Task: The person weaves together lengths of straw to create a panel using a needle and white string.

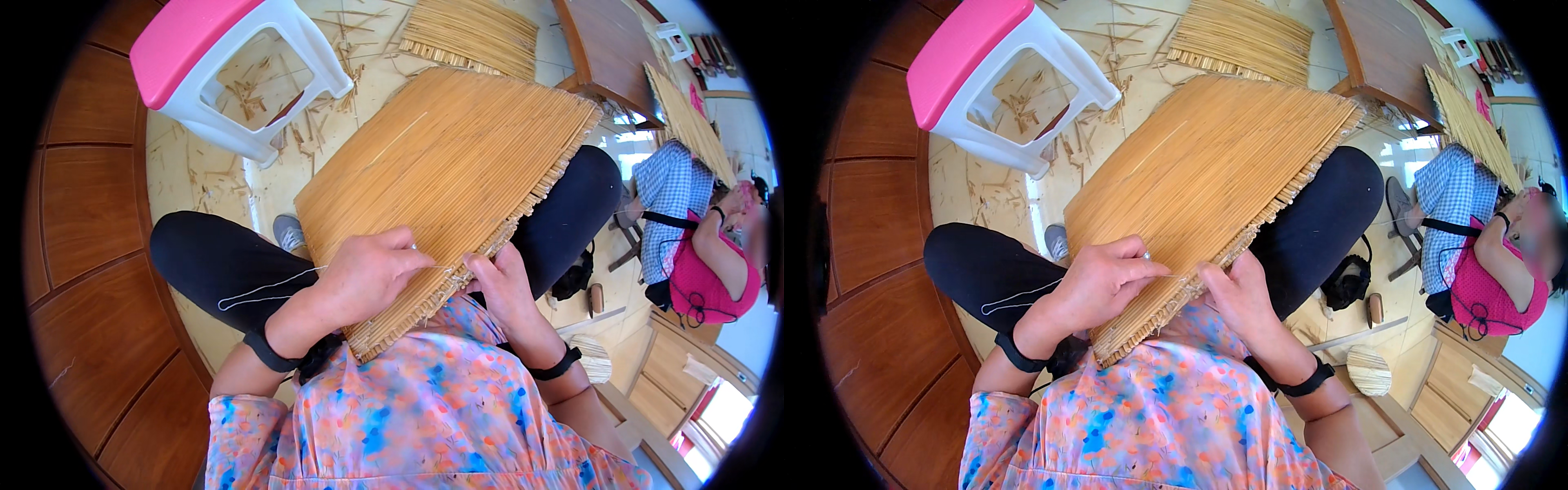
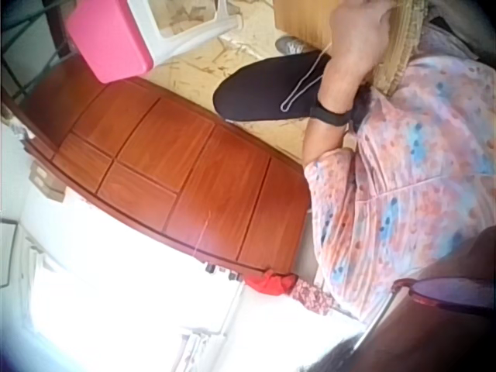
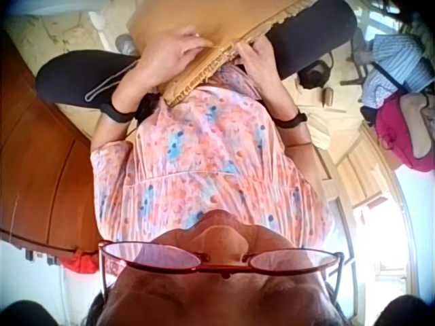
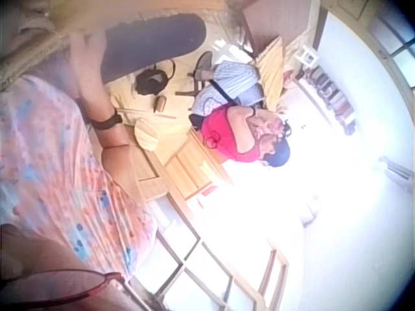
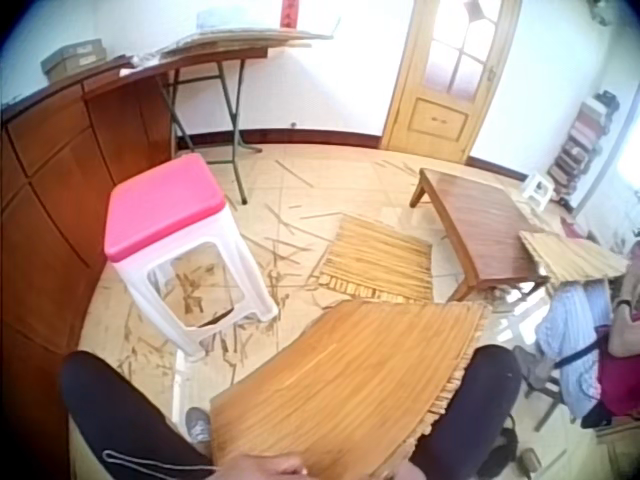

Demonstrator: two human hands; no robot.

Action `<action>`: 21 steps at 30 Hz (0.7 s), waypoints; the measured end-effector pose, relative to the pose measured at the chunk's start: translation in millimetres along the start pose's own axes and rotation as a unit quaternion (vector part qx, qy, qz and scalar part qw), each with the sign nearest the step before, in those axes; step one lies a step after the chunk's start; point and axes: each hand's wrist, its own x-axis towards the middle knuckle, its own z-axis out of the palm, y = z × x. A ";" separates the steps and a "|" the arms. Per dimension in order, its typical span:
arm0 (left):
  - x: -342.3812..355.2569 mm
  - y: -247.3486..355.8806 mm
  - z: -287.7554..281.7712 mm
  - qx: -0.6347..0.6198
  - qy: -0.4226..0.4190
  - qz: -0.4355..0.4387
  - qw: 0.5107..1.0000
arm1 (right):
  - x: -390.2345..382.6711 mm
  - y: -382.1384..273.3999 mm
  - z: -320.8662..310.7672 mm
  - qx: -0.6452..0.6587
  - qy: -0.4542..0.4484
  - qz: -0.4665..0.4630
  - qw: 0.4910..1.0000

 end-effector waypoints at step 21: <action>-5.1 26.8 0.4 0.183 0.029 0.062 0.981 | 1.5 5.9 -3.9 -0.007 -0.006 -0.002 1.000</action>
